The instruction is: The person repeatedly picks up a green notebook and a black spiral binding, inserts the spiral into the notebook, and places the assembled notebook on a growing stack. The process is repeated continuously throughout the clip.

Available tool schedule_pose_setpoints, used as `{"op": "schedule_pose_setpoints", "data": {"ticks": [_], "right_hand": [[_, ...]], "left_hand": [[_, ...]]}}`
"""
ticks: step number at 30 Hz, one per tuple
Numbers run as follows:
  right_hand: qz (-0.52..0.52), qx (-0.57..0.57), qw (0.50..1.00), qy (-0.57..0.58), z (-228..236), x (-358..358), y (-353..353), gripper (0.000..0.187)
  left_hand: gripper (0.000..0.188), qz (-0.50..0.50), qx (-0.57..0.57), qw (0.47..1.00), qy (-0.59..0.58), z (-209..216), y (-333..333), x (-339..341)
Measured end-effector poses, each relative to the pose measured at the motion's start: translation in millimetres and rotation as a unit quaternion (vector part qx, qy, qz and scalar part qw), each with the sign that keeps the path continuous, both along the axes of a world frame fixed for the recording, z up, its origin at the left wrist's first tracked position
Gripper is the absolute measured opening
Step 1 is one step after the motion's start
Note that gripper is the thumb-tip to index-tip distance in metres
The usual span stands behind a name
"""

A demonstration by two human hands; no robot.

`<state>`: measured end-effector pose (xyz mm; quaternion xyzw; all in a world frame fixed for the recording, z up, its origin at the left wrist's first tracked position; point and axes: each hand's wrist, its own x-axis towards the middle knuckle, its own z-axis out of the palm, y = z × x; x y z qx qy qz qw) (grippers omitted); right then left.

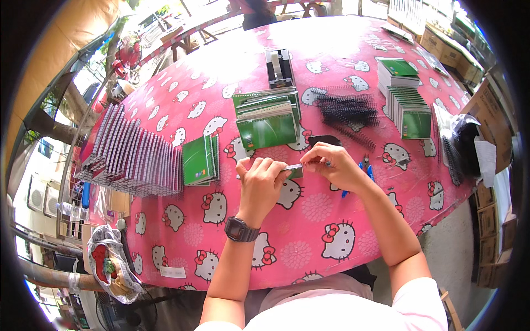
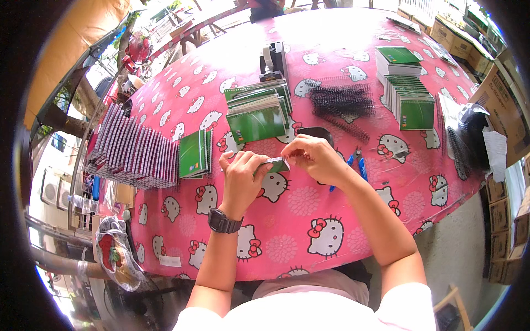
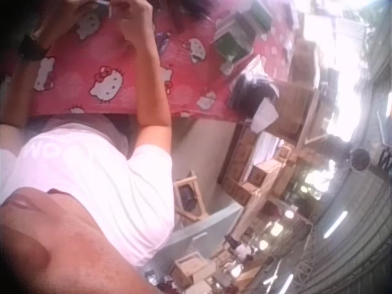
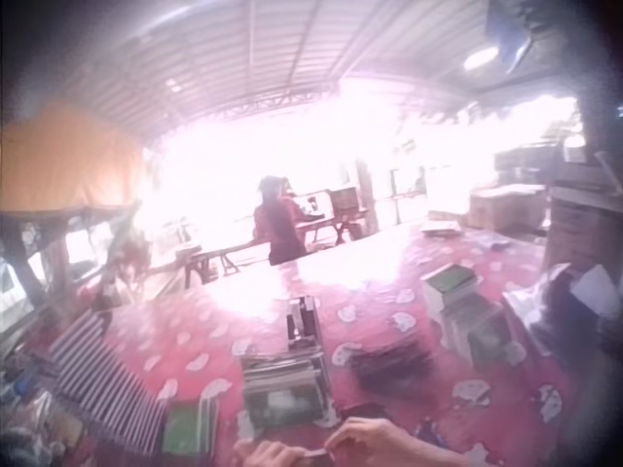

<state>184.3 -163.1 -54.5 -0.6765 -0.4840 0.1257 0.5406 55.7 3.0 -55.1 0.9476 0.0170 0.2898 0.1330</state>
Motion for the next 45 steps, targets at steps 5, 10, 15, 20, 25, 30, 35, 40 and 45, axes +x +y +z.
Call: {"op": "schedule_pose_setpoints", "data": {"ticks": [5,10,15,20,25,30,35,40,45], "right_hand": [[0.035,-0.072,0.995,0.063,11.2,-0.5,-3.3,0.013],[0.03,0.007,0.995,-0.098,-1.0,3.6,-1.1,0.019],[0.06,-0.009,0.998,-0.023,-5.9,5.6,-2.2,0.037],[0.033,-0.004,0.993,-0.114,10.1,-2.0,-1.9,0.043],[0.029,-0.055,0.997,-0.05,0.6,-1.3,-2.2,0.044],[-0.127,-0.137,0.952,-0.244,-13.6,40.2,-20.7,0.064],[-0.03,-0.322,0.929,-0.179,-11.1,41.9,-22.3,0.1],[-0.044,-0.32,0.928,-0.185,-9.3,38.8,-24.4,0.105],[-0.042,-0.258,0.942,-0.208,-26.4,28.2,-10.3,0.104]], "left_hand": [[0.011,-0.006,0.002,1.0,0.012,0.7,2.8,-3.8],[0.012,0.004,-0.013,1.0,0.02,2.0,1.1,-0.8],[0.018,0.007,-0.03,0.999,0.027,5.1,0.3,-0.6],[0.025,-0.018,-0.104,0.994,0.003,9.6,-9.6,0.9],[0.023,-0.024,-0.086,0.996,0.012,-0.5,-16.2,-0.6],[0.017,-0.044,-0.049,0.997,0.029,0.1,-14.9,0.5],[0.012,-0.045,-0.061,0.997,0.011,3.6,-16.7,-2.2],[0.014,-0.06,-0.052,0.997,0.02,3.3,-17.2,-0.7],[0.015,-0.047,-0.055,0.997,0.037,-2.1,-11.6,-1.1]]}}
